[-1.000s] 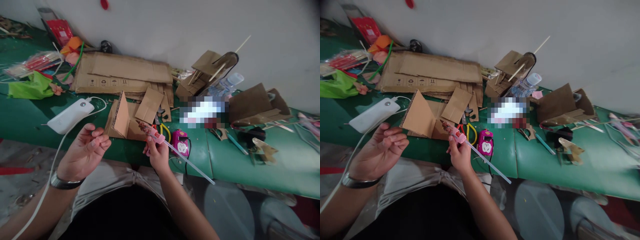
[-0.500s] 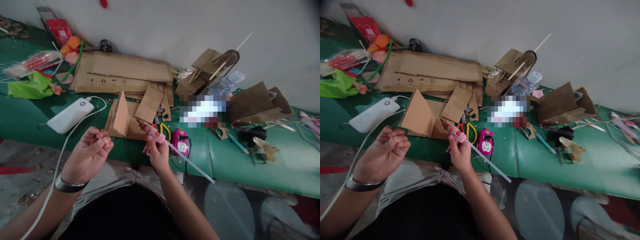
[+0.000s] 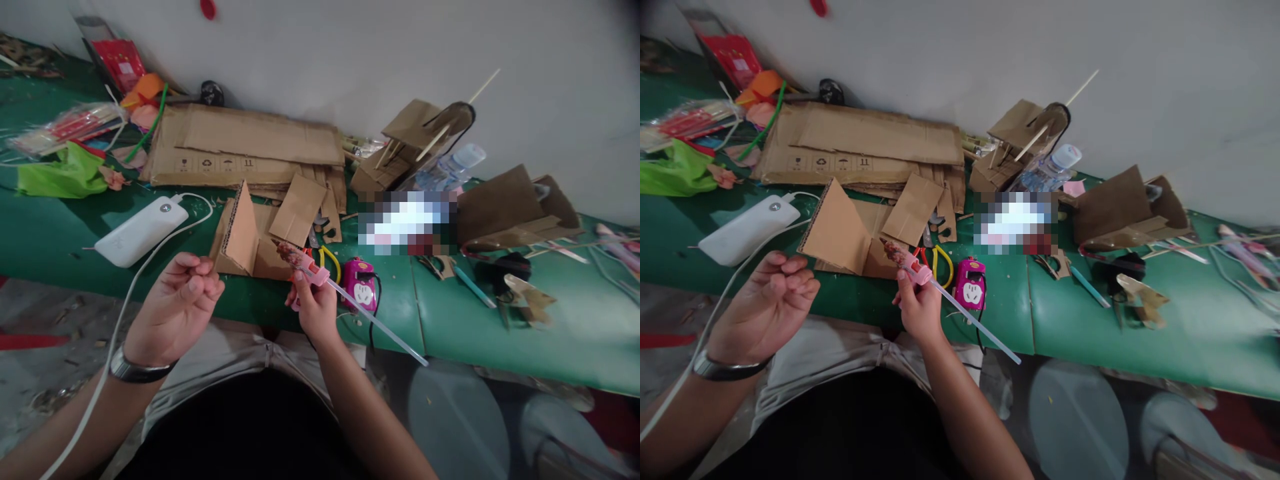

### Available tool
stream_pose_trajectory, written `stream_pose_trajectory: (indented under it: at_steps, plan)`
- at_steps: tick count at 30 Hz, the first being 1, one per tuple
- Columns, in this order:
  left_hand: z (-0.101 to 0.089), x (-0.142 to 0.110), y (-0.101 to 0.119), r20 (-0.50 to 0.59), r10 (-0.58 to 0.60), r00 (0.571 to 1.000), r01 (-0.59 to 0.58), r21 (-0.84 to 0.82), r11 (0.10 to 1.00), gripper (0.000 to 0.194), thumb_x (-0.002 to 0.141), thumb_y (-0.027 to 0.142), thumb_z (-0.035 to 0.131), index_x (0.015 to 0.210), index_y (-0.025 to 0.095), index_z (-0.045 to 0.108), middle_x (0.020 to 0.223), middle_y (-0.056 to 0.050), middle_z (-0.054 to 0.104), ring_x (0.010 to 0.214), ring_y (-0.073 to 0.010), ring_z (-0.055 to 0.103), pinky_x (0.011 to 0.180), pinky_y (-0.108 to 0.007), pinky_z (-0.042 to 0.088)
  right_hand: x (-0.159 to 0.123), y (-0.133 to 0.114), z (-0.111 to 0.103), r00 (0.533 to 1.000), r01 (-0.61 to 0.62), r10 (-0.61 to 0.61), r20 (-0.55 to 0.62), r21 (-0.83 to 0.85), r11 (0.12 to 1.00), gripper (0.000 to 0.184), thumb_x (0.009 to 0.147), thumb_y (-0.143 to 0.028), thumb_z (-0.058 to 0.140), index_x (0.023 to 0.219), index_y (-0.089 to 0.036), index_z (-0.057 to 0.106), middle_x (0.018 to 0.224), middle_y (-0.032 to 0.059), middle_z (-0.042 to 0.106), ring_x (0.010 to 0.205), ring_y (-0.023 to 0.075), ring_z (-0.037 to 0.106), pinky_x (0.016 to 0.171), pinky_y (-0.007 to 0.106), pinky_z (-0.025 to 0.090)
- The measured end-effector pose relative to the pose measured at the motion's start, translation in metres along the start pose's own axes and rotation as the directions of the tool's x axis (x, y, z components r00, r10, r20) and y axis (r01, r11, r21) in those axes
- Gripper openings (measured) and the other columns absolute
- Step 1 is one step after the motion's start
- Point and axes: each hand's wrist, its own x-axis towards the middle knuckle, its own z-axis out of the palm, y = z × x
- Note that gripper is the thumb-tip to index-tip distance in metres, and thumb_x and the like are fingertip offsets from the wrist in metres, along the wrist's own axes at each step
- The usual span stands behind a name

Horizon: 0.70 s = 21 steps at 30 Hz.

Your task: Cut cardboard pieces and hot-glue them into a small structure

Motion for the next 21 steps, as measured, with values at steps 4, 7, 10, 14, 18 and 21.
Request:
stream_pose_trajectory:
  at_steps: [4, 7, 10, 14, 18, 21]
  plan:
    - [-0.007, 0.005, 0.009, 0.030, 0.056, 0.998, -0.058, 0.049, 0.997, 0.030, 0.072, 0.033, 0.098, 0.089, 0.020, 0.077, 0.060, 0.010, 0.058, 0.036, 0.0017, 0.029, 0.041, -0.014, 0.042, 0.000, -0.001, 0.001, 1.000, -0.021, 0.021, -0.006, 0.030, 0.999, 0.049, 0.096, -0.064, 0.062, 0.074, -0.020, 0.061, 0.052, -0.0019, 0.059, 0.047, 0.0144, 0.059, 0.046, 0.025, 0.046]
    - [-0.014, 0.013, 0.013, 0.061, 0.187, 0.980, -0.193, 0.127, 0.973, 0.037, 0.098, 0.046, 0.073, 0.073, 0.020, 0.067, 0.046, 0.009, 0.033, 0.036, -0.0035, 0.024, 0.042, -0.019, 0.040, 0.000, -0.002, 0.001, 1.000, -0.015, 0.015, -0.006, 0.035, 0.999, 0.051, 0.095, -0.065, 0.063, 0.071, -0.021, 0.060, 0.051, -0.0017, 0.058, 0.047, 0.0144, 0.059, 0.047, 0.025, 0.046]
    - [-0.022, 0.025, 0.010, 0.112, 0.416, 0.903, -0.429, 0.322, 0.844, 0.013, 0.101, 0.032, 0.069, 0.091, 0.025, 0.071, 0.075, 0.004, 0.061, 0.071, -0.0101, 0.062, 0.074, -0.029, 0.057, -0.001, -0.005, 0.001, 1.000, -0.011, 0.011, -0.013, 0.031, 0.999, 0.052, 0.095, -0.066, 0.062, 0.069, -0.021, 0.058, 0.052, -0.0013, 0.059, 0.047, 0.0146, 0.060, 0.046, 0.025, 0.045]
    - [-0.028, 0.042, 0.001, 0.473, 0.386, 0.792, -0.610, 0.574, 0.547, 0.066, 0.083, 0.040, 0.087, 0.141, 0.029, 0.058, 0.145, -0.009, 0.063, 0.135, -0.0322, 0.059, 0.108, -0.049, 0.053, 0.000, -0.008, 0.001, 1.000, -0.023, 0.023, -0.002, 0.035, 0.999, 0.051, 0.094, -0.067, 0.062, 0.073, -0.021, 0.061, 0.052, -0.0019, 0.059, 0.045, 0.0141, 0.058, 0.044, 0.025, 0.043]
    - [-0.025, 0.059, -0.008, 0.639, 0.259, 0.724, -0.689, 0.690, 0.222, 0.113, 0.072, 0.060, 0.092, 0.162, 0.026, 0.033, 0.164, -0.016, 0.044, 0.152, -0.0411, 0.041, 0.122, -0.053, 0.043, 0.001, -0.011, 0.000, 0.999, -0.051, 0.051, 0.001, 0.048, 0.998, 0.052, 0.094, -0.068, 0.061, 0.072, -0.020, 0.060, 0.051, -0.0018, 0.058, 0.044, 0.0137, 0.057, 0.043, 0.024, 0.042]
    - [-0.023, 0.068, -0.017, 0.685, 0.144, 0.715, -0.685, 0.726, -0.052, 0.096, 0.075, 0.072, 0.083, 0.151, 0.024, 0.049, 0.155, -0.015, 0.056, 0.149, -0.0425, 0.046, 0.124, -0.055, 0.040, 0.000, -0.014, -0.002, 0.996, -0.079, 0.081, -0.022, 0.064, 0.995, 0.053, 0.092, -0.069, 0.063, 0.073, -0.020, 0.060, 0.051, -0.0020, 0.058, 0.043, 0.0136, 0.056, 0.042, 0.024, 0.042]
